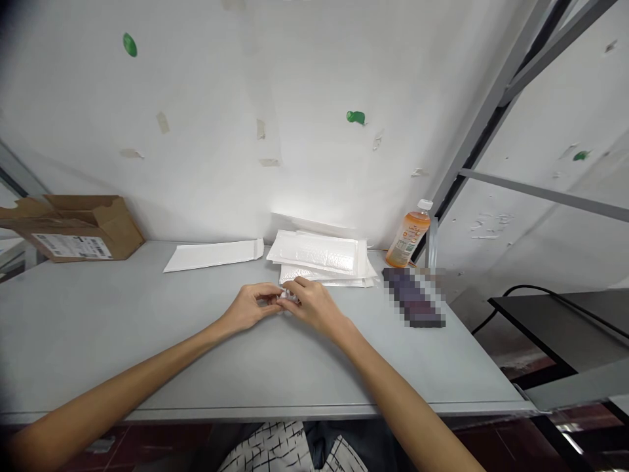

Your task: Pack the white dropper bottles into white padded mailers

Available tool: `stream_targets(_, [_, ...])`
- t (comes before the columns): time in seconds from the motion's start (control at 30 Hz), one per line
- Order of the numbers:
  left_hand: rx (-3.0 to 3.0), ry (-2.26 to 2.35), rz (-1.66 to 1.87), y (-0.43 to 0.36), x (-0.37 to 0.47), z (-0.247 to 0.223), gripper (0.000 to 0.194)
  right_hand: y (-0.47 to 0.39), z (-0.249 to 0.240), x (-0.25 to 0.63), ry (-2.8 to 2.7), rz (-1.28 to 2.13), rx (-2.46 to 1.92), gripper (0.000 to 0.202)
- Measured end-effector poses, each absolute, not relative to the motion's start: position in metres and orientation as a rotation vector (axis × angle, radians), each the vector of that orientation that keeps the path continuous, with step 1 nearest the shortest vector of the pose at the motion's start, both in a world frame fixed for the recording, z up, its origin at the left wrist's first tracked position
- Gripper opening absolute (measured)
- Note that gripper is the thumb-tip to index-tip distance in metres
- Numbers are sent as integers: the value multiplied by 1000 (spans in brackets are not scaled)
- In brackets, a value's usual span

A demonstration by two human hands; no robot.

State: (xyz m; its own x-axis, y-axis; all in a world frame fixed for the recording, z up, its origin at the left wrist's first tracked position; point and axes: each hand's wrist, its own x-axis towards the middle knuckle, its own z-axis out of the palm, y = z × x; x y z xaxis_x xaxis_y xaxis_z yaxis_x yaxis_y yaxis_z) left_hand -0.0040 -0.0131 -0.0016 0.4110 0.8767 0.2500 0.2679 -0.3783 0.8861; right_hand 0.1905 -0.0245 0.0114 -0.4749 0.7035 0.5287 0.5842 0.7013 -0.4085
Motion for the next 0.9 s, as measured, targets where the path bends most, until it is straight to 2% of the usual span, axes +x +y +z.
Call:
stream_targets(0.17, [1874, 974, 971, -13, -4, -4, 29, -24, 14, 193, -2209, 309, -983, 21])
stream_targets(0.4, [1967, 1006, 860, -16, -1, 1, 23, -24, 15, 193, -2224, 252, -950, 18])
stream_targets(0.7, [2033, 998, 894, -14, -1, -5, 19, -26, 16, 195, -2284, 184, -955, 18])
stream_targets(0.9, [2112, 979, 870, -14, -1, -5, 18, -27, 20, 194, -2297, 177, -1048, 23])
